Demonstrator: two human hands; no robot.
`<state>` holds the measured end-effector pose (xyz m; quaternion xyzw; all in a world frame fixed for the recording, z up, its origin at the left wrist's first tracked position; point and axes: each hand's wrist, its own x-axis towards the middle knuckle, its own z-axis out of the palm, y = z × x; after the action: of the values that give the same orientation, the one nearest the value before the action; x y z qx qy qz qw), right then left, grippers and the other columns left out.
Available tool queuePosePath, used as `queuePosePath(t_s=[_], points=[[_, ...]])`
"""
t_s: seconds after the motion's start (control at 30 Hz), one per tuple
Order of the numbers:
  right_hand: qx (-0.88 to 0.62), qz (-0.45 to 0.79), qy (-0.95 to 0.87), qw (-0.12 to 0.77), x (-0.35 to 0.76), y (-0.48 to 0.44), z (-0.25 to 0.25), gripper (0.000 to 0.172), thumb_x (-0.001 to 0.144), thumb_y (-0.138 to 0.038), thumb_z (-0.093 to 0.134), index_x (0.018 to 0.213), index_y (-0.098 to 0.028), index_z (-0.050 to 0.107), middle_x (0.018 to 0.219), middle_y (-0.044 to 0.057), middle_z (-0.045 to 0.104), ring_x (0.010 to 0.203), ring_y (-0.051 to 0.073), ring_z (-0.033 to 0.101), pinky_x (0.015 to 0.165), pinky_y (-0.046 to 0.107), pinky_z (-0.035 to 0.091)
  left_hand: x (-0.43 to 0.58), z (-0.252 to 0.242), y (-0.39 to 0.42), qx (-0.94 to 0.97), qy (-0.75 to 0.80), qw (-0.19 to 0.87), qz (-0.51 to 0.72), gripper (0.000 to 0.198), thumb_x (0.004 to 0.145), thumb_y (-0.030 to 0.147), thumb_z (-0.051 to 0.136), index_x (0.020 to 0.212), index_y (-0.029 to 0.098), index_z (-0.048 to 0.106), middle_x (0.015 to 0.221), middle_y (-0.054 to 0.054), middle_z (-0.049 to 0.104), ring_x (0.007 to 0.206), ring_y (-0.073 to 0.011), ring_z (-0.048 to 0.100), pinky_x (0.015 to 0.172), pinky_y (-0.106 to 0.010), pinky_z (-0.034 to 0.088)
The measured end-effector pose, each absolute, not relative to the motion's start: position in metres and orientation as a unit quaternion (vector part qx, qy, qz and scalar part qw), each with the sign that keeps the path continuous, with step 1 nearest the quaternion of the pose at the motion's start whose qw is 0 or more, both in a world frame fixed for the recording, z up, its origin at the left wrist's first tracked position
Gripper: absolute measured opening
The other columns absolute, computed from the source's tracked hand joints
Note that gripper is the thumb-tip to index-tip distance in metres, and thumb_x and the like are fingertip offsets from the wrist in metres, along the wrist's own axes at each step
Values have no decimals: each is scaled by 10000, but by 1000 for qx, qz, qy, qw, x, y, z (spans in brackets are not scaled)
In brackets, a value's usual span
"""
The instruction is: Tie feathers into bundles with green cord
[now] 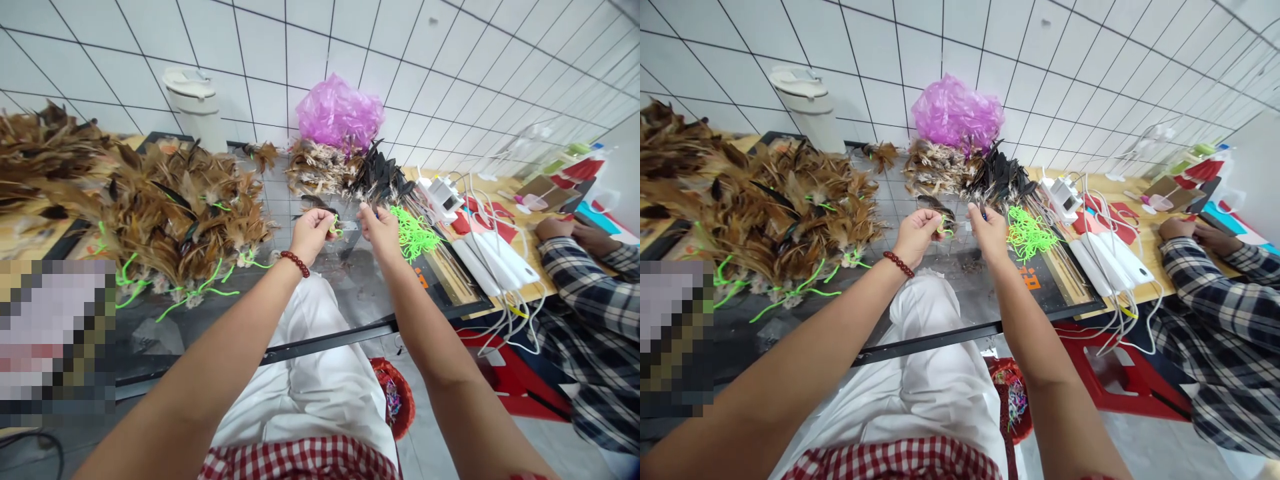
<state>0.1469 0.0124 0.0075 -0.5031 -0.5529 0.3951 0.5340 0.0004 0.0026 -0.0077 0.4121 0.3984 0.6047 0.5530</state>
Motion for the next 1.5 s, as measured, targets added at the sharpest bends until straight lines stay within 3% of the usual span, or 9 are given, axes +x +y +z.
queuePosePath(t_s=[0.17, 0.47, 0.7, 0.97, 1.1, 1.23, 1.37, 1.5], points=[[-441, 424, -597, 520, 130, 2, 7, 385, 656, -488, 750, 835, -170, 626, 578, -60, 464, 481, 56, 339, 455, 217, 274, 0, -9, 4, 411, 407, 544, 608, 157, 699, 258, 708, 720, 132, 616, 557, 17, 600, 457, -76, 544, 479, -204, 470], [-472, 314, -646, 511, 133, 5, 0, 208, 780, -377, 611, 779, -169, 605, 563, -60, 444, 518, 73, 366, 517, 222, 311, -1, -10, 4, 435, 409, 529, 603, 113, 692, 208, 707, 664, 136, 624, 570, 19, 586, 501, -68, 538, 516, -192, 456], [-493, 262, -661, 502, 134, 6, -1, 176, 807, -347, 567, 792, -173, 588, 593, -55, 461, 550, 81, 387, 545, 226, 319, -1, -9, 3, 456, 396, 545, 582, 131, 685, 197, 709, 645, 138, 598, 555, 22, 570, 509, -73, 536, 520, -192, 452], [-470, 270, -684, 488, 133, 2, 5, 187, 806, -357, 574, 787, -173, 599, 630, -38, 505, 583, 91, 409, 568, 228, 340, -2, -2, -2, 415, 368, 602, 574, 188, 715, 292, 715, 757, 145, 606, 614, 6, 608, 521, -95, 572, 525, -220, 478], [-464, 283, -693, 472, 131, 0, 5, 184, 807, -351, 574, 768, -171, 586, 612, -41, 482, 568, 87, 394, 551, 226, 327, 0, -4, 0, 421, 396, 556, 597, 164, 704, 224, 720, 656, 138, 588, 534, 26, 552, 477, -63, 509, 491, -177, 427], [-446, 320, -689, 473, 129, 0, 3, 196, 817, -366, 570, 773, -174, 572, 608, -45, 462, 550, 81, 378, 541, 226, 321, 2, -4, 2, 377, 389, 580, 608, 167, 759, 208, 666, 649, 143, 558, 536, 36, 533, 462, -59, 500, 493, -184, 439], [-438, 370, -653, 495, 129, 2, 1, 211, 802, -389, 606, 793, -183, 563, 573, -62, 411, 509, 74, 340, 507, 224, 296, -1, -2, 5, 300, 407, 561, 655, 217, 810, 269, 633, 674, 161, 504, 584, 47, 537, 454, -53, 505, 466, -176, 428], [-432, 391, -626, 518, 130, 4, -1, 259, 787, -436, 632, 785, -190, 552, 547, -74, 363, 480, 67, 311, 482, 221, 277, -3, -2, 6, 344, 416, 539, 647, 277, 818, 374, 635, 686, 155, 530, 642, 21, 588, 469, -51, 525, 469, -175, 433]])
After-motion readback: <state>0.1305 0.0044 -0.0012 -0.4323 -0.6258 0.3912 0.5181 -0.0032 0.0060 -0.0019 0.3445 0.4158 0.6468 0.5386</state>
